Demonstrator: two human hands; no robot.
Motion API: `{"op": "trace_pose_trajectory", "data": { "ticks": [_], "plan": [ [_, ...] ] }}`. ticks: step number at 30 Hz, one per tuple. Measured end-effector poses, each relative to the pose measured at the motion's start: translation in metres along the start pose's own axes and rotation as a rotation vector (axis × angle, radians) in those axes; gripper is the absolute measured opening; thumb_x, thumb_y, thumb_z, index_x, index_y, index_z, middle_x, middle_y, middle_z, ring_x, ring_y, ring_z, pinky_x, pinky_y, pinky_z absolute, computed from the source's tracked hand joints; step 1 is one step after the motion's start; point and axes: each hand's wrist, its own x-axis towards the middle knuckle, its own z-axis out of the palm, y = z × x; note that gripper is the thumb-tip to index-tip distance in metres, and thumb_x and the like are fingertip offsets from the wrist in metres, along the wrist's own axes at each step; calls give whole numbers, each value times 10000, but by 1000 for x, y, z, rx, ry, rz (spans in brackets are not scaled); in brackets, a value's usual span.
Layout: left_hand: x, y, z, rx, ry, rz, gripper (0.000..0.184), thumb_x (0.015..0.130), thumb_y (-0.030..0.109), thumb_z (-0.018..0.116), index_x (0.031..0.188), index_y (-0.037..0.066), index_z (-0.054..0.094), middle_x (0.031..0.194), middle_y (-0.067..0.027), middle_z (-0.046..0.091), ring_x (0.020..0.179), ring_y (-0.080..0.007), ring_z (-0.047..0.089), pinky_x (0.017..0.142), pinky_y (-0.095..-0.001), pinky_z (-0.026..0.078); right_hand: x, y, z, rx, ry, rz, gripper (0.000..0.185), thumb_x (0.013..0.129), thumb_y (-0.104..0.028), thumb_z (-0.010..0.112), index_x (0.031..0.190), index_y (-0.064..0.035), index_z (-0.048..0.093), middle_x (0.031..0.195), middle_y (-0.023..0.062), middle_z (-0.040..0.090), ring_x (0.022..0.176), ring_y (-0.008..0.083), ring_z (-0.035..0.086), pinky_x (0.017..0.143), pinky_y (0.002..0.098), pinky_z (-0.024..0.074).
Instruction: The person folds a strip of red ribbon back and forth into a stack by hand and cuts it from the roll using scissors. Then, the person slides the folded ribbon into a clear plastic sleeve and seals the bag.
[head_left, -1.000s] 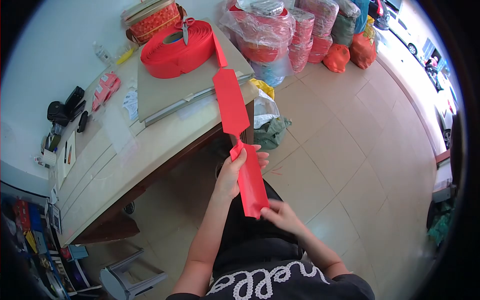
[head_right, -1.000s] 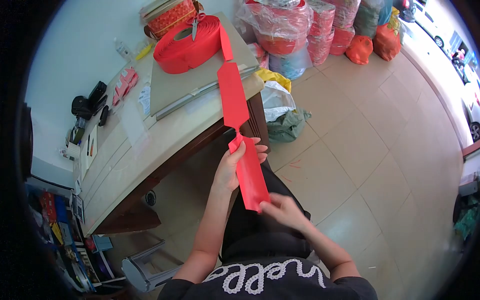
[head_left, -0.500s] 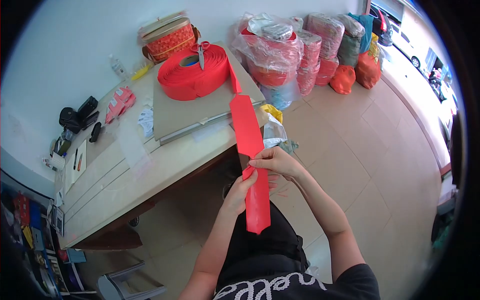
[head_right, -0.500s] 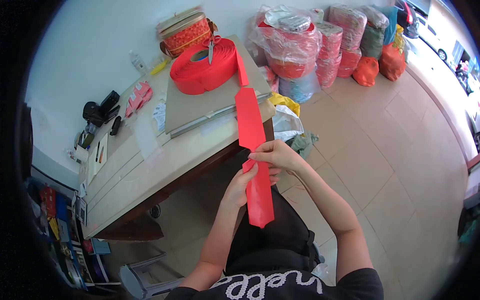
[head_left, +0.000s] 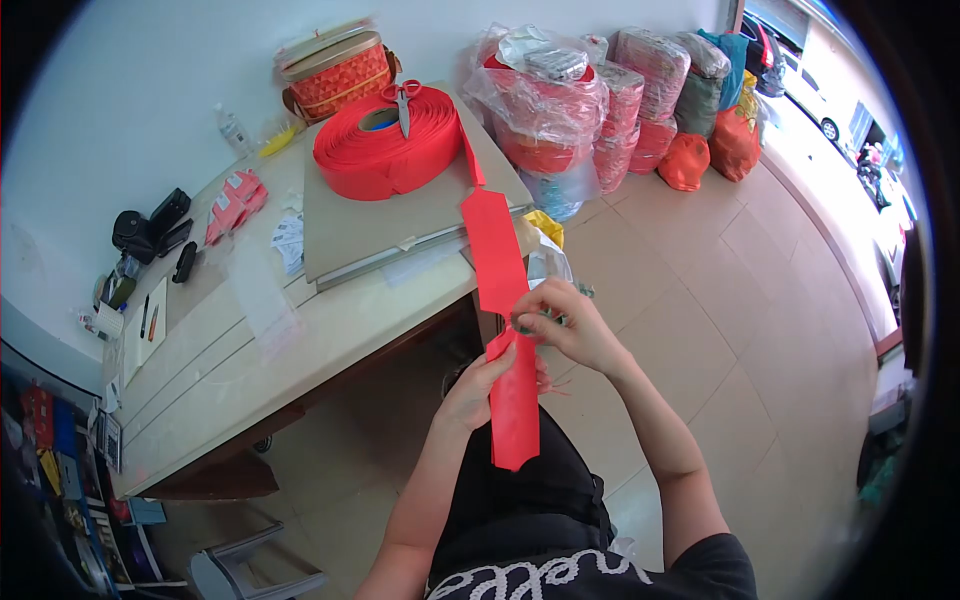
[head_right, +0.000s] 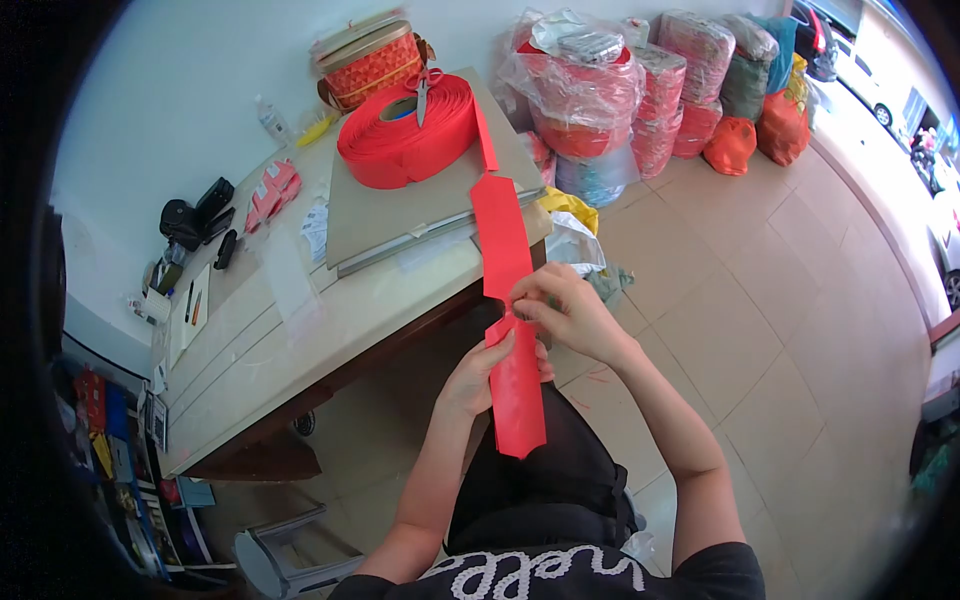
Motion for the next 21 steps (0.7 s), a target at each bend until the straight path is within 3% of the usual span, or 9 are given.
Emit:
{"op": "trace_pose_trajectory", "data": {
  "ticks": [3,6,9,12,16,19,21],
  "plan": [
    [1,-2,-4,4,-10,-11,341,953,313,433,1115,21,500,948,-102,599,897,-212,610,845,-387,498,5,12,5,-17,-82,-122,85,789,-120,630,851,-61,629,839,33,552,968,208,475,845,333,390],
    [-1,0,-3,15,-3,-9,341,954,315,429,1111,22,505,948,-103,603,897,-213,611,842,-391,498,8,11,8,-105,-68,-175,113,809,-132,631,869,-35,626,797,26,562,853,173,529,779,318,434],
    [-4,3,2,17,-5,4,344,954,315,428,1106,17,506,961,-110,603,897,-221,612,838,-392,499,3,5,11,246,132,245,196,831,-186,637,899,-3,620,770,25,584,717,119,561,633,261,465],
    [-4,4,3,26,-6,6,352,955,317,424,1105,9,504,974,-117,602,895,-230,613,830,-385,502,-2,23,8,340,-74,410,220,849,-203,636,903,11,629,807,32,616,658,72,545,607,238,450],
    [-2,0,-2,48,33,-19,350,952,309,427,1094,-4,498,970,-126,594,880,-248,616,818,-398,508,2,26,18,494,-231,517,186,841,-176,646,914,-5,652,766,25,626,657,66,559,612,215,444],
    [-2,1,-1,70,38,-11,352,951,305,429,1096,-10,491,973,-135,592,878,-258,617,817,-405,511,3,34,28,615,-134,461,234,831,-206,657,859,25,640,681,40,608,424,63,498,380,195,370],
    [-3,4,-1,87,32,-8,360,951,301,429,1113,-16,483,994,-144,592,891,-262,616,825,-405,509,2,33,30,625,-108,432,221,834,-199,655,832,21,646,653,32,599,410,61,484,353,189,346]
  ]
}}
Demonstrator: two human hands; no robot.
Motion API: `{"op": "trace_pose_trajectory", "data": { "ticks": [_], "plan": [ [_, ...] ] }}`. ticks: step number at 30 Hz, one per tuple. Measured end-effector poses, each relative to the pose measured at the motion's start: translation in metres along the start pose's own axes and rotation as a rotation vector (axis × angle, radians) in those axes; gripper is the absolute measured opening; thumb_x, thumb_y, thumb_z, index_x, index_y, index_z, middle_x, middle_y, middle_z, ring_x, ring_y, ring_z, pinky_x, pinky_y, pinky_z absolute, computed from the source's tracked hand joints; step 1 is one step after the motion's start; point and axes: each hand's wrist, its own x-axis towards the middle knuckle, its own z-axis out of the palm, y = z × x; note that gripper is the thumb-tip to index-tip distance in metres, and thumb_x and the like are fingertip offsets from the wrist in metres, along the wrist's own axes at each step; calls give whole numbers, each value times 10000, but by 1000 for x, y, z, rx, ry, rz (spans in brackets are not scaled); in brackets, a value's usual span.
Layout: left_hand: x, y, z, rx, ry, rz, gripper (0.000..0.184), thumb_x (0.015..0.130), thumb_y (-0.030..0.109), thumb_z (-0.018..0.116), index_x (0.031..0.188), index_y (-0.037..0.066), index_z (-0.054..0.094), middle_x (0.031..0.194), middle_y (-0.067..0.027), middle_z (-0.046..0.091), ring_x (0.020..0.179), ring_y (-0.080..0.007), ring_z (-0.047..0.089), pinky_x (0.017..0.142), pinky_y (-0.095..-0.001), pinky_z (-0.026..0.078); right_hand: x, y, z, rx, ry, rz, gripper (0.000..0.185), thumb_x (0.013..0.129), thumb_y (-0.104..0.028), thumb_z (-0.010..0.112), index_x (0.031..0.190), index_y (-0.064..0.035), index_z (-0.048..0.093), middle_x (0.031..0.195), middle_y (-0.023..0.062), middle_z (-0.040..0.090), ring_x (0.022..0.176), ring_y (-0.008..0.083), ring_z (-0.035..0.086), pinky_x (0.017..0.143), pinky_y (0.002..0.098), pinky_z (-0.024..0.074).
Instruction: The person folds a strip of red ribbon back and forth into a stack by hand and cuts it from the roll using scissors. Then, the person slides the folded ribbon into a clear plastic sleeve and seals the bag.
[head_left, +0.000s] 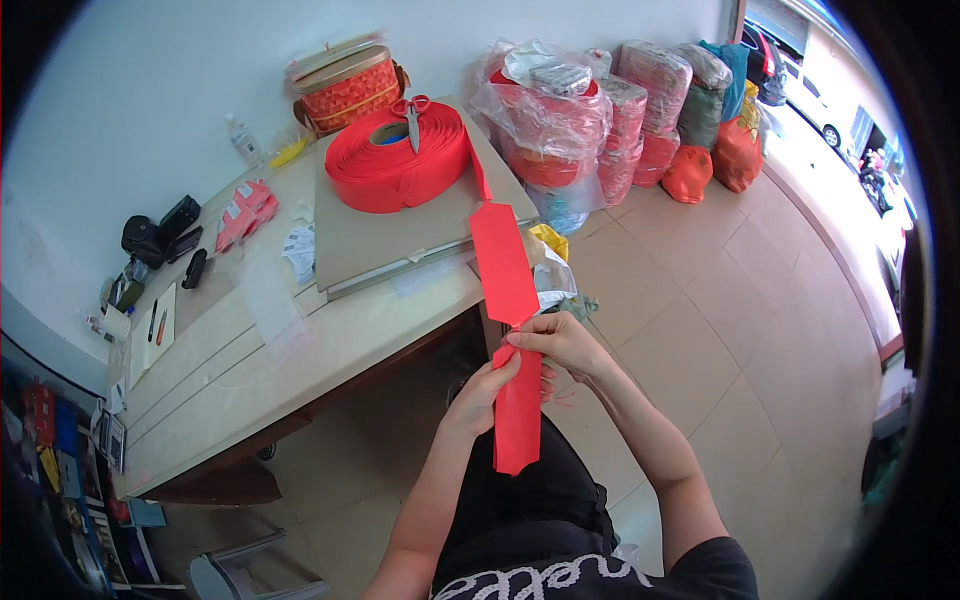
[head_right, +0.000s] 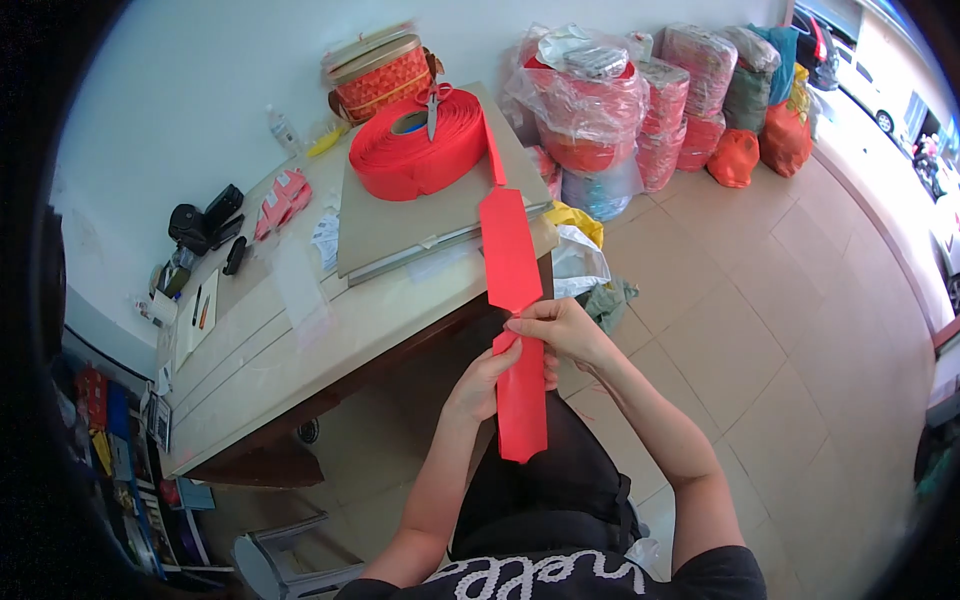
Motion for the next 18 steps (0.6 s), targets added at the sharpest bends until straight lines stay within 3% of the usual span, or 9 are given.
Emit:
{"op": "trace_pose_trajectory", "data": {
  "ticks": [4,7,10,11,14,15,18],
  "plan": [
    [-6,-2,-6,55,-44,-31,378,947,273,448,1170,-32,456,1061,-167,586,933,-271,611,849,-408,497,-5,-3,3,29,35,-7,210,835,-191,655,802,17,654,633,22,594,433,63,490,372,197,360],
    [-23,-9,-21,177,-103,-51,384,939,238,472,1204,-37,435,1116,-176,569,988,-266,593,888,-402,471,-10,-5,-2,4,41,24,156,834,-168,653,823,-14,679,747,19,637,713,69,562,688,237,440],
    [-44,-38,-38,219,-13,-57,422,918,248,523,1223,-28,430,1163,-152,546,1056,-217,553,917,-346,434,-13,-4,-4,39,56,-2,154,831,-173,656,819,-22,681,751,13,638,737,70,562,729,247,432],
    [-51,-49,-44,215,41,-56,441,910,260,545,1228,-23,430,1177,-139,538,1079,-195,537,923,-319,421,-13,-2,-5,49,56,-19,167,830,-178,659,839,-12,679,756,18,641,720,69,565,690,238,437],
    [-65,-81,-49,270,346,-70,474,902,289,559,1234,-23,427,1185,-137,529,1091,-167,515,925,-289,404,-14,1,-6,67,59,-45,198,828,-185,666,879,5,674,770,29,647,688,69,573,614,220,447],
    [-72,-93,-50,478,524,-82,504,906,306,551,1257,-21,396,1172,-132,536,1051,-159,531,907,-279,409,-14,0,-5,67,63,-41,196,827,-183,666,879,5,674,774,29,648,690,71,573,617,220,448],
    [-94,-109,-54,484,585,-192,468,936,344,480,1242,-1,402,1185,-162,529,1056,-202,543,907,-313,425,-13,-1,-5,46,65,-54,187,824,-178,669,880,0,676,769,28,647,688,73,572,625,221,449]
  ]
}}
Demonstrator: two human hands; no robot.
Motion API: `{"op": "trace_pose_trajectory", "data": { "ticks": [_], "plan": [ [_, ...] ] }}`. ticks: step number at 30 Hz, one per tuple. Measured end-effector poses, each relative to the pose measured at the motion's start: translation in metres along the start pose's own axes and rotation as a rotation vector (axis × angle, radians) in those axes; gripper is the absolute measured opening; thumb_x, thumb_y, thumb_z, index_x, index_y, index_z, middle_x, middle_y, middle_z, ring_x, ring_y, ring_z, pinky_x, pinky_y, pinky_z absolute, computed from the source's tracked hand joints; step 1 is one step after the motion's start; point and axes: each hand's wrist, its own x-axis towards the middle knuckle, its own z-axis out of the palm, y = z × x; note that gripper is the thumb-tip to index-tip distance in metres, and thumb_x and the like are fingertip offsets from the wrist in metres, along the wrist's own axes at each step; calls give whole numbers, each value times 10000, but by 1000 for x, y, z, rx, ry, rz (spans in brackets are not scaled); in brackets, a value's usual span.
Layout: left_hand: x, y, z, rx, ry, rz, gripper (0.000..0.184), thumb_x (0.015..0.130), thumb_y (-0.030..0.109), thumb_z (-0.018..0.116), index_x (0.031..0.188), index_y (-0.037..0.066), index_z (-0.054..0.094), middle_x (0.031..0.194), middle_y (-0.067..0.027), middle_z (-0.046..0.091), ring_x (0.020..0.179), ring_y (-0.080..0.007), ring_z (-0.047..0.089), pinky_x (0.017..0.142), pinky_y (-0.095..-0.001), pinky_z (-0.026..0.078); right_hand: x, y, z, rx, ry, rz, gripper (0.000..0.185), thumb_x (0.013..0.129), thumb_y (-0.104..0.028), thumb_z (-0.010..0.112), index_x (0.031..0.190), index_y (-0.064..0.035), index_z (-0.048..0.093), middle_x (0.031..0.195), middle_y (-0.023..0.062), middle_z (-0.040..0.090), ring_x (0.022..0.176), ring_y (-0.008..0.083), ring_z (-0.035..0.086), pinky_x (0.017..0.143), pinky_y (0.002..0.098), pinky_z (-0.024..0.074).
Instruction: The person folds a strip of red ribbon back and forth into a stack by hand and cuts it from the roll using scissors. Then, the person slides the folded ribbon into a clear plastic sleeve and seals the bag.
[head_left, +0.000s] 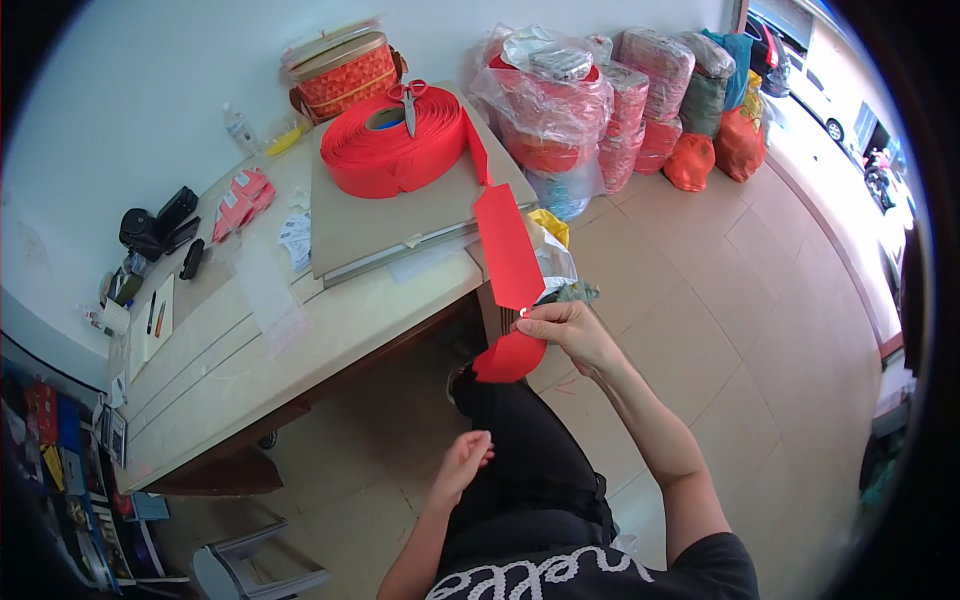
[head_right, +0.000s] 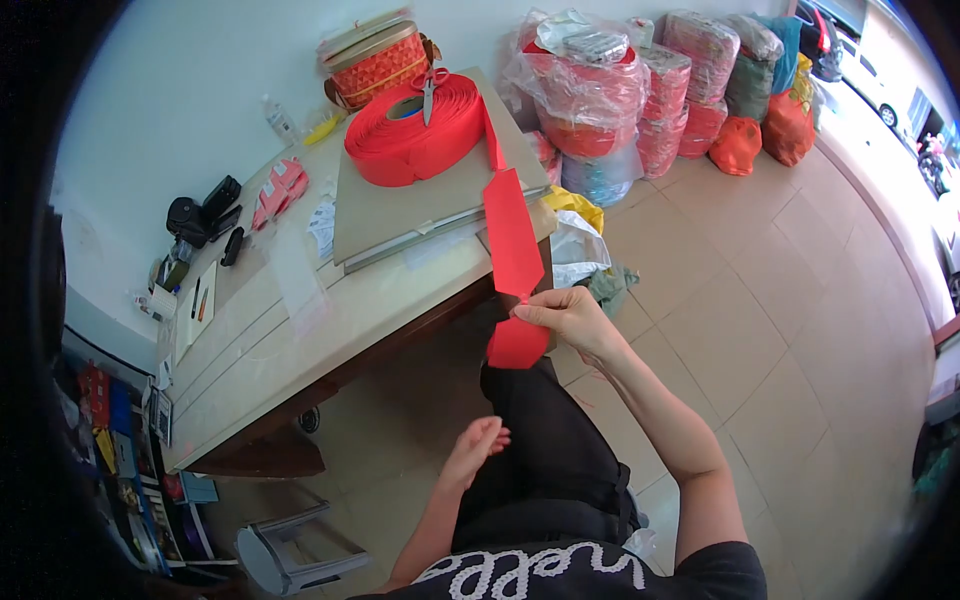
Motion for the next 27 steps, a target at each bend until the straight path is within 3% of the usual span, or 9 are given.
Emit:
{"op": "trace_pose_trajectory", "data": {
  "ticks": [4,7,10,11,14,15,18,20,27],
  "plan": [
    [-31,48,26,-812,-499,-121,747,888,597,350,1283,-37,347,1195,-203,488,1169,-295,453,1046,-411,311,-2,5,5,-65,-49,23,176,813,-170,681,848,2,681,760,35,635,669,77,566,630,222,453],
    [-6,78,39,-1136,-649,-56,825,861,648,325,1325,-34,295,1303,-215,398,1238,-358,370,1077,-473,260,-15,-1,15,-163,-75,-29,156,797,-129,689,859,14,688,820,55,620,803,117,563,727,247,441],
    [21,92,42,-1331,-534,-101,816,856,631,369,1334,-25,284,1331,-218,364,1245,-381,349,1068,-507,257,-35,-1,19,-204,-42,-12,148,791,-134,696,847,2,691,787,41,601,801,118,552,721,258,445],
    [30,90,41,-1280,-623,52,665,901,505,401,1302,-21,333,1288,-207,413,1207,-358,401,1033,-509,307,-42,7,19,27,-27,147,144,782,-137,705,829,-1,691,766,33,584,815,116,532,723,265,431],
    [47,85,39,-1029,-372,149,530,921,388,417,1259,-19,379,1233,-189,477,1147,-336,470,968,-499,379,-65,9,23,-182,4,44,142,774,-135,715,815,-2,689,849,36,586,855,121,513,746,264,411],
    [62,75,31,-1118,-500,91,435,938,305,403,1235,-13,402,1190,-169,524,1101,-314,519,911,-488,423,-71,20,24,-206,40,-23,150,776,-156,714,811,-12,690,873,37,594,904,129,512,789,259,415],
    [63,87,34,-1000,-387,78,418,947,246,383,1264,-26,382,1280,-169,460,1169,-282,469,955,-442,409,-88,39,27,-327,160,-159,112,745,-149,732,797,-55,699,1059,68,558,1063,180,436,893,308,362],
    [66,91,36,-1003,-442,70,428,951,239,380,1288,-25,362,1293,-176,451,1182,-282,462,964,-428,408,-98,47,28,-332,217,-201,102,727,-146,741,793,-77,703,1196,89,488,1130,213,391,935,343,327],
    [60,116,48,-764,-840,231,499,938,269,410,1338,-12,312,1326,-194,416,1211,-288,438,985,-420,402,-126,58,35,-402,258,-269,99,711,-121,746,797,-90,708,1408,131,319,1304,270,264,1040,398,243]
  ]
}}
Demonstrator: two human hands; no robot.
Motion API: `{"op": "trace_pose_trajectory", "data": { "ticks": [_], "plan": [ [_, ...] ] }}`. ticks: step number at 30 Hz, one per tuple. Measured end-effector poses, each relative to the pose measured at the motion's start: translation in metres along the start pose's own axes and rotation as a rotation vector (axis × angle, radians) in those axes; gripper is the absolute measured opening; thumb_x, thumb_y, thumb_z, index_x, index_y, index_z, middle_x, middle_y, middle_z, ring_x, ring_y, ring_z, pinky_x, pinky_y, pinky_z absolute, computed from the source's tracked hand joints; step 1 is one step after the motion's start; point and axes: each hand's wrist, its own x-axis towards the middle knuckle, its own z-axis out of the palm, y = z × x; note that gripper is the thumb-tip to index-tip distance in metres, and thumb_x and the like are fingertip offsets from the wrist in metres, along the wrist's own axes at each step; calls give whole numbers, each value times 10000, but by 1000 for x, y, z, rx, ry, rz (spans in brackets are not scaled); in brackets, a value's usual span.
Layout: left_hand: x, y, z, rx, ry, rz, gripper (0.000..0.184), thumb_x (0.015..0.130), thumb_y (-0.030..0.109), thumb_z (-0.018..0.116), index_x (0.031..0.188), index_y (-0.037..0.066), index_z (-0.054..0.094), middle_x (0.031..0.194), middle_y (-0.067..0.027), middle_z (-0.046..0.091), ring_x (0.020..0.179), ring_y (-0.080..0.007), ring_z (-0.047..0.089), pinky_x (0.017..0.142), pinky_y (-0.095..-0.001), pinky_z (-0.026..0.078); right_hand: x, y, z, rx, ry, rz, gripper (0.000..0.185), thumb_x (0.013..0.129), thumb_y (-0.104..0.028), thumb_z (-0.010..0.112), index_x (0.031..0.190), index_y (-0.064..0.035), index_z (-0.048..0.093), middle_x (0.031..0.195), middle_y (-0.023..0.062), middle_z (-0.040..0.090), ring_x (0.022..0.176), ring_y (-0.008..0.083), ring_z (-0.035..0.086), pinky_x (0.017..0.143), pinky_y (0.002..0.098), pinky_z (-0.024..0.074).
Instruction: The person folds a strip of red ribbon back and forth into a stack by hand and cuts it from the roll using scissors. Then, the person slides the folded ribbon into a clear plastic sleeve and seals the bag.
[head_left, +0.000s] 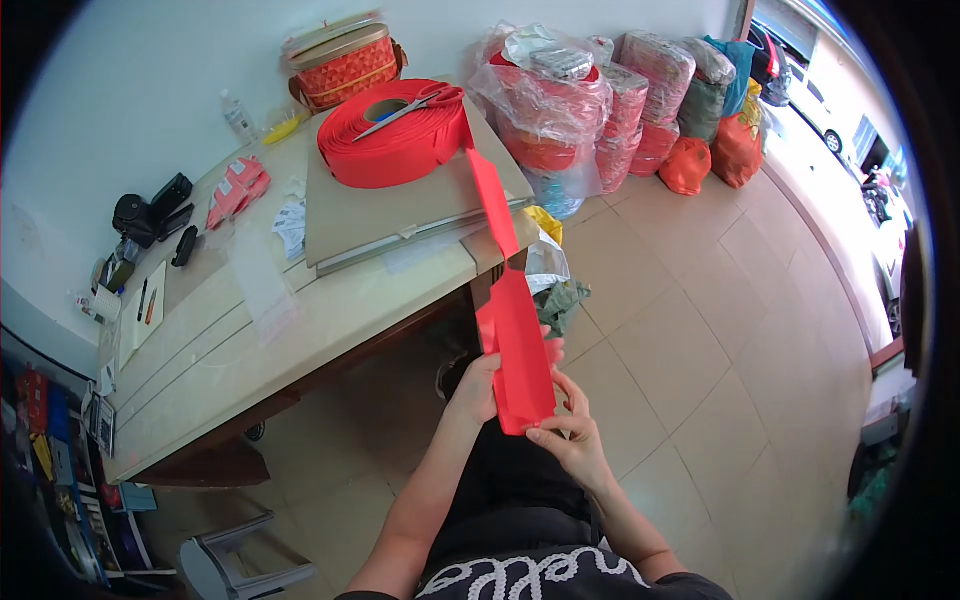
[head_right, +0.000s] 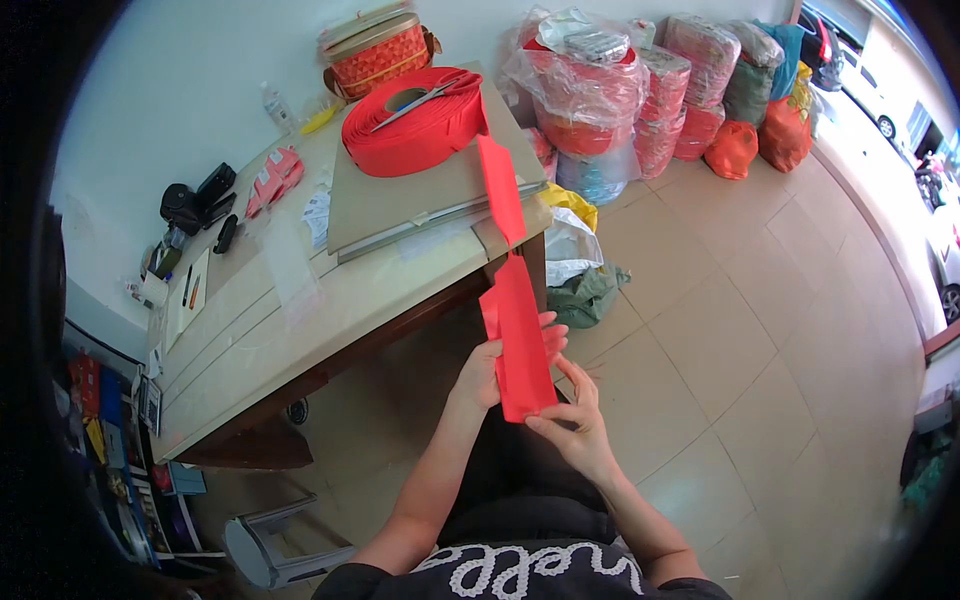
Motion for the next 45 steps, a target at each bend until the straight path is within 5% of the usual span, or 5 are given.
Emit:
{"op": "trace_pose_trajectory", "data": {
  "ticks": [3,9,21,30,45],
  "plan": [
    [-2,-1,8,12,-25,-15,518,929,286,425,1349,8,306,1320,-198,421,1202,-303,445,983,-427,403,-7,14,6,390,9,155,100,723,-103,739,814,-71,709,1426,140,280,1307,272,274,1050,404,239],
    [-7,-4,7,-83,23,-21,522,935,343,417,1343,31,322,1298,-200,440,1169,-322,472,960,-448,417,-3,22,4,531,-114,366,102,751,-78,715,833,-18,701,1401,125,307,1249,232,355,1022,367,296],
    [-6,7,14,234,166,22,466,953,309,410,1292,-9,368,1247,-178,500,1147,-287,497,936,-421,433,9,28,-3,417,-273,400,173,800,-139,677,925,-20,668,1291,106,412,1143,195,448,962,310,358],
    [-2,7,4,123,115,-9,516,945,343,412,1340,27,315,1312,-185,430,1175,-302,467,950,-452,423,27,33,2,408,-7,321,95,812,-139,660,818,-45,645,1260,99,402,1084,147,476,878,302,411],
    [13,21,7,69,216,10,512,939,374,423,1335,59,351,1224,-145,502,1102,-264,516,933,-431,435,27,31,4,212,10,280,107,783,-132,674,761,-45,616,1191,106,470,1158,231,440,981,385,353]
  ]
}}
